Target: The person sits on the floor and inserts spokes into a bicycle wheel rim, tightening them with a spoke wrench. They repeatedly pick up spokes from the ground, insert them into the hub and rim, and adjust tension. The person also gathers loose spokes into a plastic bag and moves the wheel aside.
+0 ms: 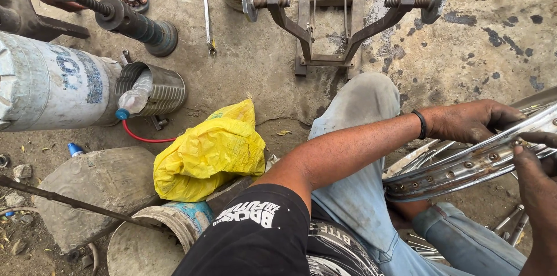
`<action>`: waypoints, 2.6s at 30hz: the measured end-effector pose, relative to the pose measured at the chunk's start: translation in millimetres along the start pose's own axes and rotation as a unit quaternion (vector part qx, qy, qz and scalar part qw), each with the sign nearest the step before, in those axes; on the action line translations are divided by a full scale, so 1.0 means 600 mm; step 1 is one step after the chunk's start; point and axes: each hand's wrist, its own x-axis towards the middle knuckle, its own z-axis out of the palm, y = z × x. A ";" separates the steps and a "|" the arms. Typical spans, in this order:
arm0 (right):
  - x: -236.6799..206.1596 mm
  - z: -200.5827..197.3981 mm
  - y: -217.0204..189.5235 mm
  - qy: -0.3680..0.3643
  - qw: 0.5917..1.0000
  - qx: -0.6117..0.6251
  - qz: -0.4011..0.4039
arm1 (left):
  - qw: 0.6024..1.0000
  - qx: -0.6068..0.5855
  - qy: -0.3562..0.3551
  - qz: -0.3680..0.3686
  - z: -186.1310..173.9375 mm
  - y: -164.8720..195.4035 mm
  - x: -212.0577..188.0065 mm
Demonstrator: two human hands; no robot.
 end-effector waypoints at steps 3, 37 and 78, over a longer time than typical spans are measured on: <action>-0.003 -0.003 -0.027 0.005 1.000 -0.020 -0.004 | 0.998 0.037 -0.028 0.049 -0.008 -0.007 -0.004; -0.026 -0.037 -0.176 0.030 0.983 -0.176 -0.051 | 0.992 -0.027 0.074 -0.100 0.011 0.069 -0.079; -0.022 -0.031 -0.178 0.019 0.985 -0.160 -0.056 | 0.986 -0.024 0.120 -0.109 0.006 0.068 -0.103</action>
